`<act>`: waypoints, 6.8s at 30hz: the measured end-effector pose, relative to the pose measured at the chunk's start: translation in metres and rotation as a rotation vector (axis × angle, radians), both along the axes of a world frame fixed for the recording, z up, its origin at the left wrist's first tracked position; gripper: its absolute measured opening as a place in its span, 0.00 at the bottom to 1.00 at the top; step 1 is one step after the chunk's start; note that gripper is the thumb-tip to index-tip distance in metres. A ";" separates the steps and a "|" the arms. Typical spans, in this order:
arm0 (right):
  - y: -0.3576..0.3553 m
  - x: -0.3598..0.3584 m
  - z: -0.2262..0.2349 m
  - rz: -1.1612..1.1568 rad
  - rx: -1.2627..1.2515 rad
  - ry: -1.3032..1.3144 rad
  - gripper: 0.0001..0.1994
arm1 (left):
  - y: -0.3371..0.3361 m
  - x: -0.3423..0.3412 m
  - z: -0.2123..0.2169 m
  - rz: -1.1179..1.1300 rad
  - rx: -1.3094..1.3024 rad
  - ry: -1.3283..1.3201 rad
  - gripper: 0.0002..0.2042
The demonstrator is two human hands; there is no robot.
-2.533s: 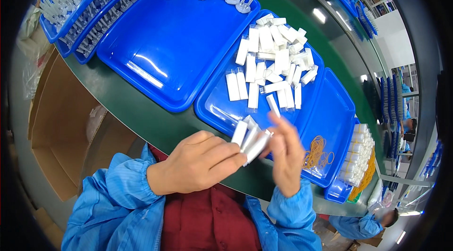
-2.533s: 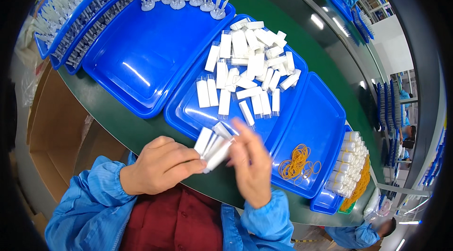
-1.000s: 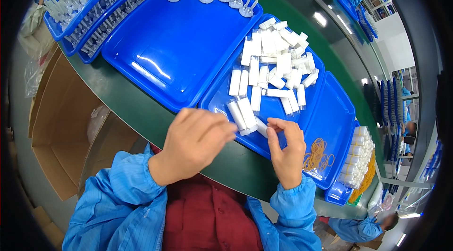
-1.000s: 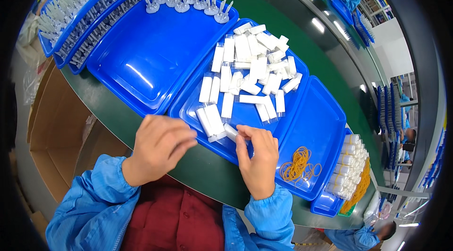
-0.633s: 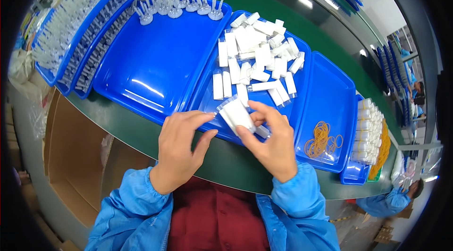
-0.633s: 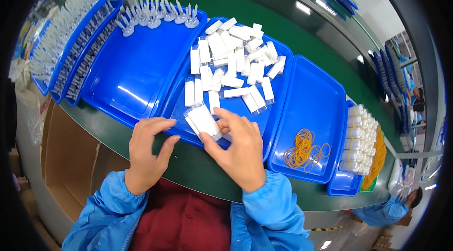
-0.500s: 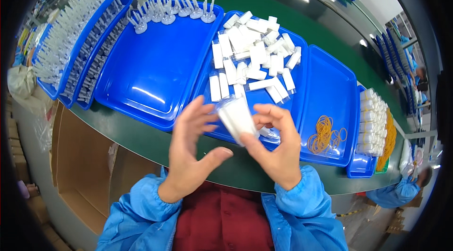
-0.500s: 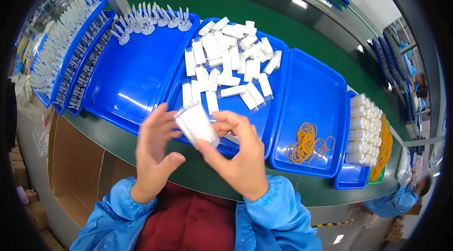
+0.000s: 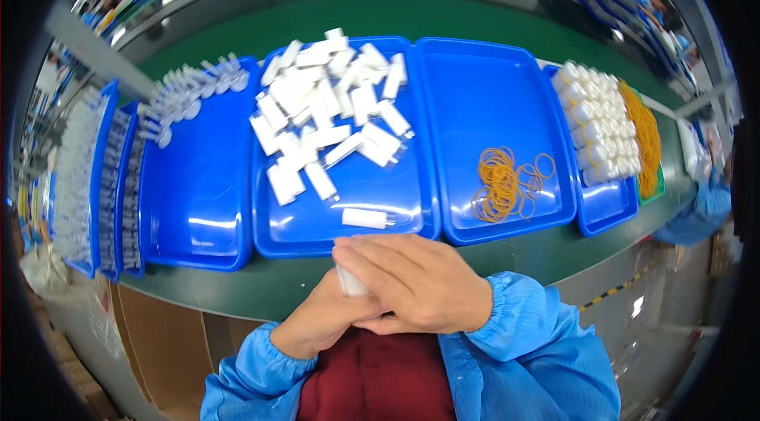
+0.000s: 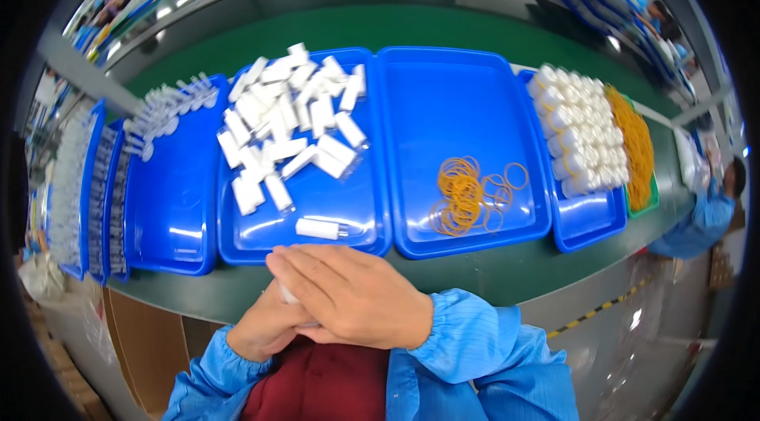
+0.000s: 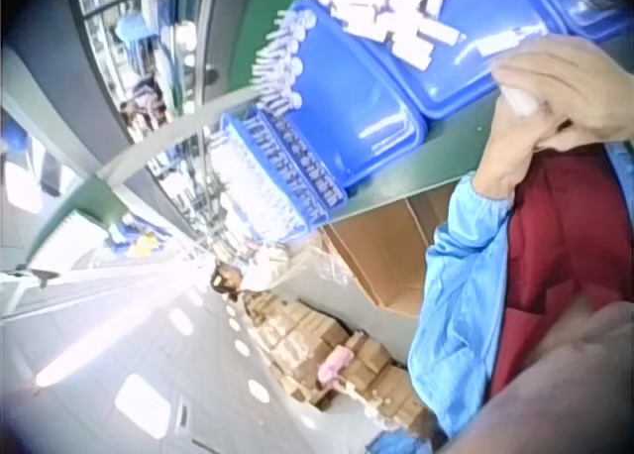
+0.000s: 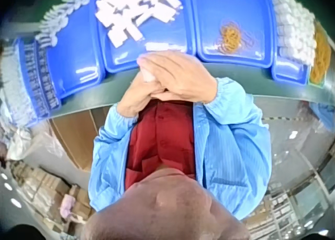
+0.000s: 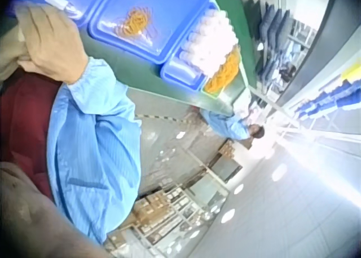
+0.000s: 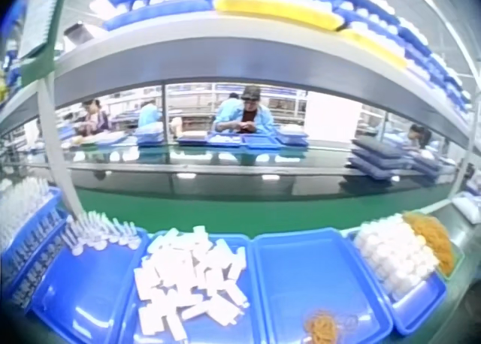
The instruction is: Group multiple small white cylindrical components and secure them with a rubber band.
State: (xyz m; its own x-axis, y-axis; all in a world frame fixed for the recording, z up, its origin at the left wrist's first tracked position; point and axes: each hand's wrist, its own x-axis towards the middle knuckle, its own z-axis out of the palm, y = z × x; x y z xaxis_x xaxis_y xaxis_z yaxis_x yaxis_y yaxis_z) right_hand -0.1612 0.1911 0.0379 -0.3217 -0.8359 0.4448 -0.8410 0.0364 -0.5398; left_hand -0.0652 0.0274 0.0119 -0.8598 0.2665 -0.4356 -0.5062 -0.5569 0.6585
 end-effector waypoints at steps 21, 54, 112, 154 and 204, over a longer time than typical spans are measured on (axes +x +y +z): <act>0.168 -0.096 -0.017 -0.866 0.411 0.567 0.07 | 0.017 -0.001 0.003 0.190 -0.201 0.075 0.13; 0.007 -0.039 -0.002 -0.054 0.301 0.002 0.35 | -0.011 -0.008 0.006 0.106 -0.964 0.686 0.13; 0.291 -0.051 0.012 -1.567 -0.262 0.165 0.19 | -0.005 -0.016 0.014 0.636 -0.558 0.309 0.30; 0.386 -0.131 -0.053 -1.672 0.057 0.314 0.22 | -0.015 -0.005 0.005 0.603 -0.468 0.279 0.11; -0.039 -0.091 -0.035 -0.338 0.447 0.368 0.10 | -0.090 0.014 0.025 0.429 -1.018 0.522 0.07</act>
